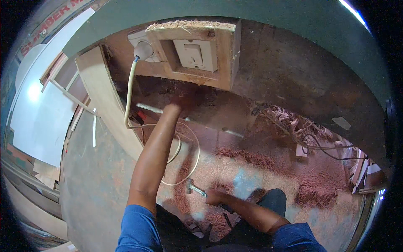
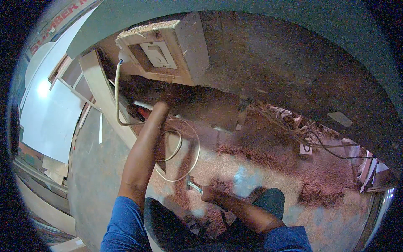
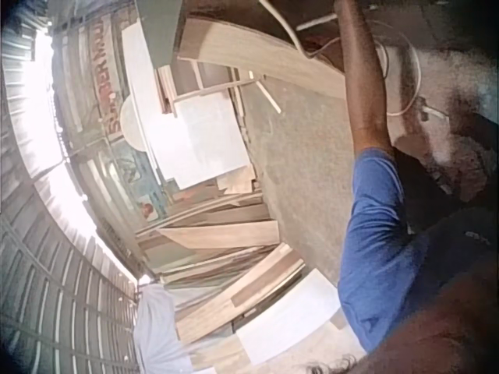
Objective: The person hammers pieces of wood together on a workbench, then aligns and hammers another wooden panel onto the assembly.
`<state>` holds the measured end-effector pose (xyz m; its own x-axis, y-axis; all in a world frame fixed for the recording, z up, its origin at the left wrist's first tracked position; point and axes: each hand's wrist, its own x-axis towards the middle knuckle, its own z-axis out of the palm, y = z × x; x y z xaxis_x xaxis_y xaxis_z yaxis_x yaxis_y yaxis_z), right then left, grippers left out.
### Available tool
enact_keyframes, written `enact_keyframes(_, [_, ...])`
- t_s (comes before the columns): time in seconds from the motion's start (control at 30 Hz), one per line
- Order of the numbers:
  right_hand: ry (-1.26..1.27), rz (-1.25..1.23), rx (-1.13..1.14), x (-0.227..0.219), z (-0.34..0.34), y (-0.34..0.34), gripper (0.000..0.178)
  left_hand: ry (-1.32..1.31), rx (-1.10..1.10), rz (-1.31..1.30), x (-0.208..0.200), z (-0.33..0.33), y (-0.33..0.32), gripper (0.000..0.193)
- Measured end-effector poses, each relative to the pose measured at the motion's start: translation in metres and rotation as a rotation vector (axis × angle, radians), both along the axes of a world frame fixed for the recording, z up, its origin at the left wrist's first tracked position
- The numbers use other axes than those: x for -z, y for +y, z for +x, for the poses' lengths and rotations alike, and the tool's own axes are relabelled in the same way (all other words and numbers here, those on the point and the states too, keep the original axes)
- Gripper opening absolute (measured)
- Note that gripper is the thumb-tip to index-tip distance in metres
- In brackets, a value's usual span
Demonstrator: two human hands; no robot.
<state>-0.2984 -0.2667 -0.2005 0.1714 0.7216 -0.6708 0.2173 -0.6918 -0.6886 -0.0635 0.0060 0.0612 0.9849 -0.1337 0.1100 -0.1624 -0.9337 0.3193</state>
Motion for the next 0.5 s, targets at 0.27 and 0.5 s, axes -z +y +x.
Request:
enact_keyframes(0.27, [-0.038,0.041,-0.015,0.013,-0.001,-0.001,0.019,0.071,0.138,-0.023,-0.008,0.003,-0.015,0.03])
enact_keyframes(0.5, [-0.023,0.005,0.015,0.047,0.0,-0.011,0.018,-0.223,0.129,0.151,-0.006,-0.008,-0.031,0.025])
